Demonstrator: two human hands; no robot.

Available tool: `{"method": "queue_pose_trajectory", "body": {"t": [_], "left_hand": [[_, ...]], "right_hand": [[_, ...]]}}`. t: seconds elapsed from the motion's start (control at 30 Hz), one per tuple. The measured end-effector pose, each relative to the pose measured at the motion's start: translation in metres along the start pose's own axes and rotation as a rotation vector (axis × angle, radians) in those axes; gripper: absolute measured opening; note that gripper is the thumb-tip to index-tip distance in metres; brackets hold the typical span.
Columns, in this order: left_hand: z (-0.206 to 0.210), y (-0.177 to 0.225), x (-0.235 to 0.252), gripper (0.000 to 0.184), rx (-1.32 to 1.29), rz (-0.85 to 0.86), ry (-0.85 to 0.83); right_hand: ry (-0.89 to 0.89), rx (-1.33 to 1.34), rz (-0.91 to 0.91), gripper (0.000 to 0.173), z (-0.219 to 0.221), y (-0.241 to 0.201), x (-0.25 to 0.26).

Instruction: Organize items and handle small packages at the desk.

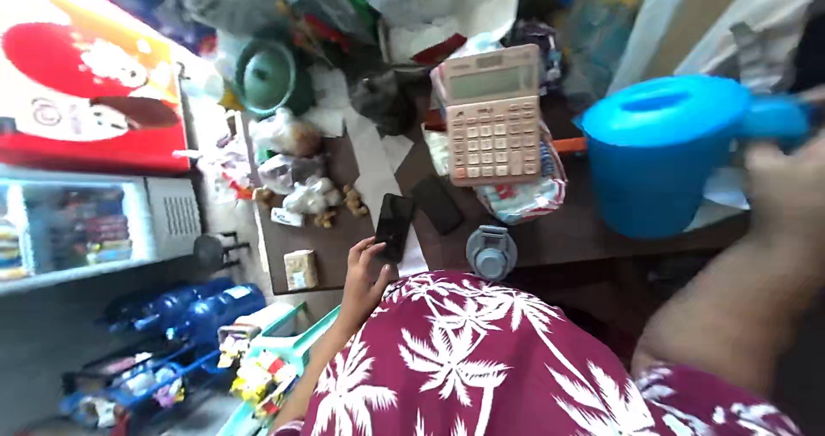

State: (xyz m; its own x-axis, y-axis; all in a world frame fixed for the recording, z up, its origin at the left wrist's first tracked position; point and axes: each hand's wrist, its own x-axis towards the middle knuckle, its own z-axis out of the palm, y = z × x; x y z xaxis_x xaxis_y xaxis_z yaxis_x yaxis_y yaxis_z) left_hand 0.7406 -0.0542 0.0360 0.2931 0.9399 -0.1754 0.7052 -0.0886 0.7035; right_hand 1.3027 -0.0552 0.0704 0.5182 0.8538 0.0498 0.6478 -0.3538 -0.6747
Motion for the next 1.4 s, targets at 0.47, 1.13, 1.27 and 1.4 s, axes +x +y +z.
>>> {"method": "queue_pose_trajectory", "body": {"t": [0.47, 1.13, 1.27, 1.4], "left_hand": [[0.014, -0.025, 0.005, 0.041, -0.081, 0.152, 0.126], [0.013, 0.001, 0.026, 0.042, -0.108, 0.0, -0.029], [0.017, -0.023, 0.023, 0.046, -0.006, 0.209, 0.047], [0.013, -0.022, 0.017, 0.05, 0.018, 0.138, -0.006]], "right_hand": [[0.321, 0.458, 0.089, 0.065, 0.077, -0.016, -0.14], [-0.153, 0.303, -0.215, 0.099, 0.025, 0.003, -0.108], [-0.174, 0.152, -0.179, 0.106, 0.008, -0.004, -0.111], [0.057, 0.187, -0.226, 0.067, -0.013, -0.001, -0.067]]}}
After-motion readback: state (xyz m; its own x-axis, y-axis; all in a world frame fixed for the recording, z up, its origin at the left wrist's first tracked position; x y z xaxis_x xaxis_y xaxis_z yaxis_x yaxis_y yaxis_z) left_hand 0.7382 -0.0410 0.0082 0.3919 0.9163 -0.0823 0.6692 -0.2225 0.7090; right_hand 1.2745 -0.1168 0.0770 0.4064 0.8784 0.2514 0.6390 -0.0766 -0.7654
